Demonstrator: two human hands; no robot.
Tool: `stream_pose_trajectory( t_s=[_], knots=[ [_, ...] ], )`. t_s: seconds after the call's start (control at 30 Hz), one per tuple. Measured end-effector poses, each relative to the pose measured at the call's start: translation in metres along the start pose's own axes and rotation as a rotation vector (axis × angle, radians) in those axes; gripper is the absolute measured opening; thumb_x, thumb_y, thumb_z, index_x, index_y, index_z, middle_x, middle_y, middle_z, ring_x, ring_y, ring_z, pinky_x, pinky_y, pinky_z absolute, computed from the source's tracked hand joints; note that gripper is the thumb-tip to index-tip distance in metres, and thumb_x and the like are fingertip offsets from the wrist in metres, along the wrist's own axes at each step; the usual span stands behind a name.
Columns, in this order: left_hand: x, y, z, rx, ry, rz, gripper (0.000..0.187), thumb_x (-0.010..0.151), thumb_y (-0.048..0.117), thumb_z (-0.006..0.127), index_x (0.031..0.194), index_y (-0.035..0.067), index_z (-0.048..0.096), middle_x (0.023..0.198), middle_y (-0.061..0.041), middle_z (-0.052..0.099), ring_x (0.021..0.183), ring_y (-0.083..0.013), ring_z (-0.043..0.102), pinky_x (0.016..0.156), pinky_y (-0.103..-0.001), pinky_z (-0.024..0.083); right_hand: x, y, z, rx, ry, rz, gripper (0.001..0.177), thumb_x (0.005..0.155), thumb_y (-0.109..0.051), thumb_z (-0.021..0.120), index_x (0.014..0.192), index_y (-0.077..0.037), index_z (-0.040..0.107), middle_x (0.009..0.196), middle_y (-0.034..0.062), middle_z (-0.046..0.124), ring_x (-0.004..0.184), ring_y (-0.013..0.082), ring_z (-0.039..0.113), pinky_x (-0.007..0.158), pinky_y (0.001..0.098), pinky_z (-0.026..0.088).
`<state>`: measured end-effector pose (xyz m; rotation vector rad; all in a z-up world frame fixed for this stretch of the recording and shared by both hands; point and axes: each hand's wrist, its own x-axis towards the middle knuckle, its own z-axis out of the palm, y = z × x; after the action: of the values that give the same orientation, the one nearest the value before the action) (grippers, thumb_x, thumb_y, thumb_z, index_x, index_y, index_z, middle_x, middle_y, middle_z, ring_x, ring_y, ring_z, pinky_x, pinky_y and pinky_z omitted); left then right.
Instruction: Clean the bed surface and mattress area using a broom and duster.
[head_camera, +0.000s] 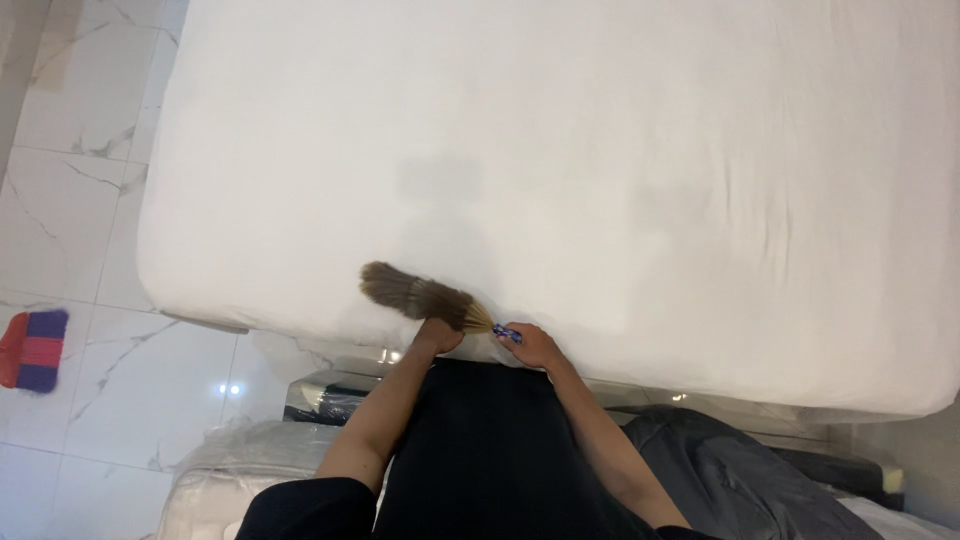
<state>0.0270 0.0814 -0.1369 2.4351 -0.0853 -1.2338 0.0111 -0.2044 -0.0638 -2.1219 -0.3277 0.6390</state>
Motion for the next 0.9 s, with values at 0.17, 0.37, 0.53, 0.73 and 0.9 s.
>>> stream_pose_trajectory(
  t_s=[0.17,0.37,0.53,0.73,0.9],
  knots=[
    [-0.049,0.022,-0.035,-0.242,0.116,0.04,0.065,0.087,0.031,0.063,0.148,0.012,0.051,0.154,-0.016,0.04,0.138,-0.0382,0.046,0.114,-0.044,0.041,-0.085,0.04,-0.022,0.459,0.157,0.637,0.042,0.097,-0.046,0.062,0.12,-0.014,0.076,0.071,0.0007,0.06,0.058,0.0125,0.052,0.054,0.0324,0.044],
    [-0.033,0.009,-0.03,-0.259,0.134,0.134,0.052,0.087,0.028,0.064,0.135,0.009,0.059,0.142,-0.014,0.053,0.131,-0.0327,0.054,0.11,-0.041,0.046,-0.251,0.139,-0.017,1.039,1.342,0.96,0.032,0.101,-0.041,0.068,0.085,-0.014,0.061,0.073,0.0,0.058,0.056,0.0127,0.052,0.045,0.0302,0.038],
    [-0.044,0.029,-0.062,-0.225,-0.001,0.053,0.046,0.088,0.028,0.062,0.13,0.012,0.055,0.138,-0.011,0.051,0.125,-0.0308,0.055,0.107,-0.042,0.046,-0.314,0.237,0.011,1.951,1.661,0.381,0.037,0.098,-0.047,0.061,0.083,-0.014,0.058,0.069,0.0016,0.053,0.063,0.0188,0.056,0.058,0.0372,0.051],
    [-0.04,0.032,-0.067,-0.132,-0.089,0.015,0.046,0.091,0.027,0.06,0.133,0.01,0.05,0.143,-0.011,0.047,0.127,-0.0318,0.054,0.107,-0.046,0.046,-0.183,0.086,0.073,1.321,1.037,0.354,0.013,0.104,-0.021,0.065,0.112,-0.015,0.056,0.093,0.0006,0.061,0.081,0.0176,0.061,0.074,0.0352,0.053],
    [0.004,0.002,-0.022,-0.165,-0.025,0.037,0.045,0.09,0.027,0.06,0.13,0.005,0.058,0.141,-0.015,0.053,0.127,-0.0336,0.058,0.109,-0.044,0.048,-0.081,0.018,0.077,0.591,0.211,0.444,0.031,0.1,-0.028,0.064,0.126,-0.01,0.067,0.097,0.0045,0.07,0.081,0.0152,0.065,0.071,0.0311,0.055]
  ],
)
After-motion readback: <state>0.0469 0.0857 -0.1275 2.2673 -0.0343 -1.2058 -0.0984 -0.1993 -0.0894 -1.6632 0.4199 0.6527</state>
